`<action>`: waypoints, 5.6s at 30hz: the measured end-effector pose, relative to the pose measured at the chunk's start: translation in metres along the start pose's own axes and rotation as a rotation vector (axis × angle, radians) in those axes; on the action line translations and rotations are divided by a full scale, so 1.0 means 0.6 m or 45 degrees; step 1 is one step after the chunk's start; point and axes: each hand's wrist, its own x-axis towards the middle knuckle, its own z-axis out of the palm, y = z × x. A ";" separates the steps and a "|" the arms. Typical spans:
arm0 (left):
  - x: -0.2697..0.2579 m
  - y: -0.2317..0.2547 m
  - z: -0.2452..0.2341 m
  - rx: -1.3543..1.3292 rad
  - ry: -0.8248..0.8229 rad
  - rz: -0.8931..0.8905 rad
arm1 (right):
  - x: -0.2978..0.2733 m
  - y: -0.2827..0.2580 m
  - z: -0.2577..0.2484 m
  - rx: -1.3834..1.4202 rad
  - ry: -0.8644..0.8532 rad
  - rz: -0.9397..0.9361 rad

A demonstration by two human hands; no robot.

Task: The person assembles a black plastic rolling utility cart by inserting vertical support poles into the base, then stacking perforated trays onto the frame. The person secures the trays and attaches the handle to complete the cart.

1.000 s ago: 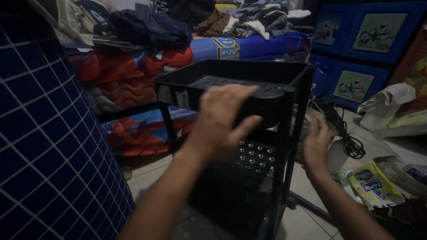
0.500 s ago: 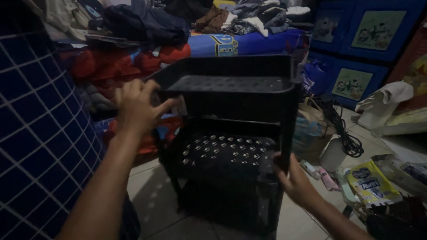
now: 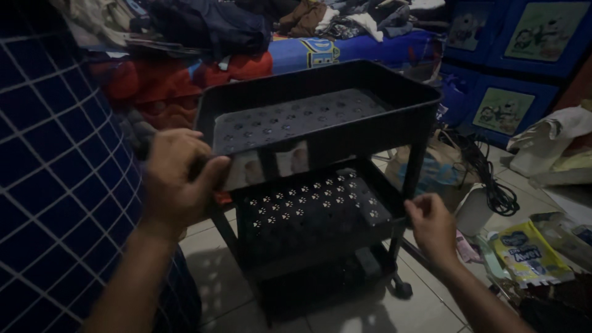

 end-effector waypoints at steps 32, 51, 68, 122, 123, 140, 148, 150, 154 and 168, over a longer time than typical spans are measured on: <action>-0.058 0.191 0.094 -0.847 -0.102 -1.429 | -0.042 -0.103 -0.010 0.990 -0.169 -0.145; -0.030 0.178 0.123 -1.426 -0.028 -1.034 | -0.069 -0.196 -0.069 0.831 -0.448 -0.327; -0.046 0.174 0.141 -1.353 -0.116 -0.947 | -0.073 -0.192 -0.044 0.830 -0.194 -0.367; -0.038 0.161 0.136 -1.143 -0.072 -0.995 | -0.056 -0.333 -0.194 -0.415 -0.364 -0.277; -0.036 0.163 0.133 -1.121 -0.085 -1.029 | -0.055 -0.334 -0.195 -0.432 -0.356 -0.293; 0.094 0.159 0.139 -0.037 0.228 0.074 | -0.048 -0.333 -0.181 -0.595 -0.290 -0.390; 0.073 0.152 0.179 0.036 0.301 0.191 | -0.030 -0.301 -0.163 -0.543 -0.222 -0.580; 0.067 0.151 0.183 0.055 0.248 0.179 | -0.025 -0.298 -0.156 -0.458 -0.235 -0.535; 0.056 0.154 0.173 -0.052 0.105 0.158 | -0.026 -0.292 -0.154 -0.387 -0.237 -0.599; 0.042 0.113 0.143 0.029 -0.028 0.343 | -0.025 -0.286 -0.145 -0.280 -0.335 -0.467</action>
